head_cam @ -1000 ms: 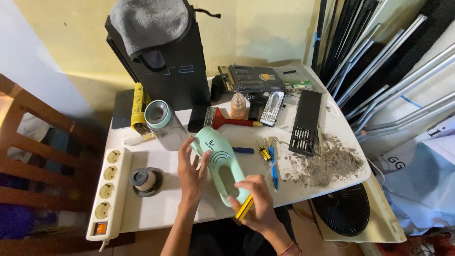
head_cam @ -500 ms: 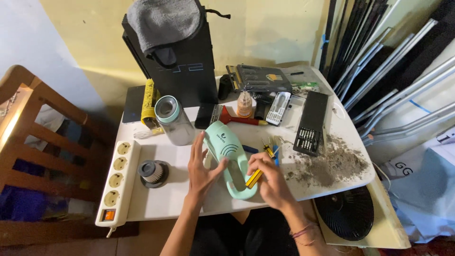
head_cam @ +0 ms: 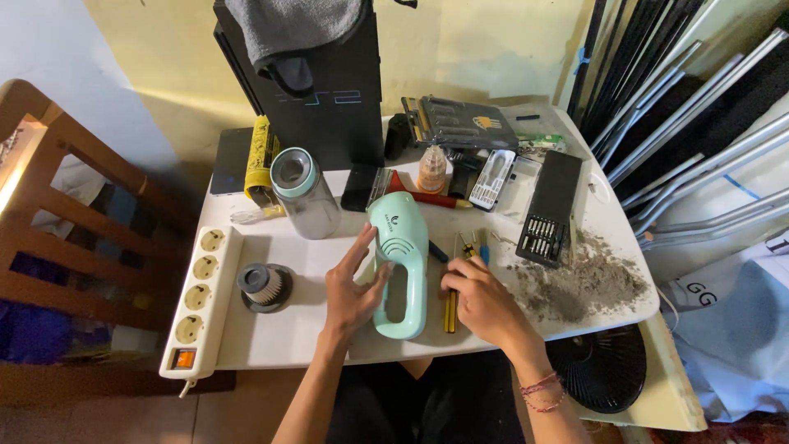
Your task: Disassembling a handheld vacuum cleaner using screwdrivers on a workspace.
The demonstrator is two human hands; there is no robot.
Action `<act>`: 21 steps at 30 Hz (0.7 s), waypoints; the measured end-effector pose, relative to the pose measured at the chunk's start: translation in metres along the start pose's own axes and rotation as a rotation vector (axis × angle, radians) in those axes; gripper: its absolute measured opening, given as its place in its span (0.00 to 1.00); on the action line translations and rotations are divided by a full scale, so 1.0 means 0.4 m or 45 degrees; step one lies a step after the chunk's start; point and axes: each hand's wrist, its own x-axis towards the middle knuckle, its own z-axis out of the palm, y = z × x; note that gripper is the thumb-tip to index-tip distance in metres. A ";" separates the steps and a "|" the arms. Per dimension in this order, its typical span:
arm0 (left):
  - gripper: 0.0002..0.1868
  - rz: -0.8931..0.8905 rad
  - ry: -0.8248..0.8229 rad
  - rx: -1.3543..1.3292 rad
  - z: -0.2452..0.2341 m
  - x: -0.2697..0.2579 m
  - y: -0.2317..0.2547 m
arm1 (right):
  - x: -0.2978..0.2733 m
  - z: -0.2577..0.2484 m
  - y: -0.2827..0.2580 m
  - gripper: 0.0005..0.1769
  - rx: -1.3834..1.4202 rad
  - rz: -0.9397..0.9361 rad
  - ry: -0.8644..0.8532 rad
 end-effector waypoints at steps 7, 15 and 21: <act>0.33 -0.013 0.019 0.005 0.005 0.002 -0.016 | -0.007 0.054 -0.035 0.14 0.318 0.290 0.161; 0.42 0.078 0.085 0.508 0.013 0.002 -0.005 | 0.035 0.118 -0.090 0.37 0.292 0.408 0.432; 0.46 0.080 0.041 0.461 0.031 0.004 -0.023 | 0.028 0.094 -0.155 0.40 0.669 0.533 0.541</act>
